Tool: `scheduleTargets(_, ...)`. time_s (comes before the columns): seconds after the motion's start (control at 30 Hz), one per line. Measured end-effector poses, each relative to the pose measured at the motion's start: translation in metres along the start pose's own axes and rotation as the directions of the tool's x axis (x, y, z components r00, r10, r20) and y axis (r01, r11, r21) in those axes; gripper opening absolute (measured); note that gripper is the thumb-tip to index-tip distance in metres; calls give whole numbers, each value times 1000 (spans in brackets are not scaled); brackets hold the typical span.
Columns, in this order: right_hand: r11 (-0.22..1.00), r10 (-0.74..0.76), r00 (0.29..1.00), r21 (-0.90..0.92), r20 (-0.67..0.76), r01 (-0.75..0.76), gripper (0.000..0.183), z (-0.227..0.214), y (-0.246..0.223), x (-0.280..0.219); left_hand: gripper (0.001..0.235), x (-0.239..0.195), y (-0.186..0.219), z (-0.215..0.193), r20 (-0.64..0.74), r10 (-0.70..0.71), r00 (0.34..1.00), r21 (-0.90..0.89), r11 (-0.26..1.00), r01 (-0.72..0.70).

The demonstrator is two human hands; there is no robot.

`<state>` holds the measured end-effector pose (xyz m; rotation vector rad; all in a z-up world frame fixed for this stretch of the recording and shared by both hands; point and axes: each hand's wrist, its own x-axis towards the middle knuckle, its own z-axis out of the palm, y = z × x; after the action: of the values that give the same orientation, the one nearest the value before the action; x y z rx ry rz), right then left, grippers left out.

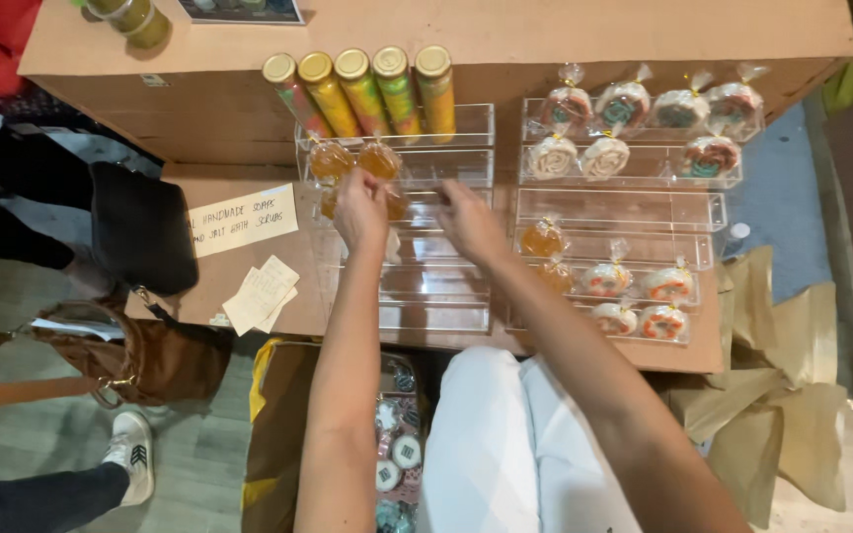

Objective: The person wipes individual wrapped cookies and soap bars with a cloth, then places them into an acrylic display stand and a cardboard box.

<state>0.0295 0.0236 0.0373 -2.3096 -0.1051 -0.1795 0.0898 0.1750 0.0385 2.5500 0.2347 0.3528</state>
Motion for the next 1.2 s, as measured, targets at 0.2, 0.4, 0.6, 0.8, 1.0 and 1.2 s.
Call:
scheduleTargets(0.2, 996, 53, 989, -85, 140, -41, 45, 27, -31, 28, 24, -3, -17, -7, -13, 244, 970, -114, 963, -244)
scheduleTargets(0.4, 939, -149, 981, -294, 121, 179, 41, 28, -20, 31, 18, -9, -17, -6, -53, 448, 892, -280, 851, -444)
scheduleTargets(0.6, 944, -197, 979, -260, 51, 203, 36, -8, -3, 14, 18, -32, 12, -26, -60, 549, 834, -352, 770, -532)
scheduleTargets(0.8, 965, -155, 985, -201, 79, 168, 29, -22, 21, -6, 19, -51, 25, -10, 54, 533, 844, -396, 788, -472)
scheduleTargets(1.0, 966, -145, 984, -199, 108, 164, 29, -19, 41, -23, 17, -69, 24, 4, 173, 489, 855, -325, 848, -419)
scheduleTargets(1.2, 958, -101, 988, -258, 117, 128, 30, -5, 51, -28, 15, -73, 18, 22, 251, 413, 875, -275, 897, -345)
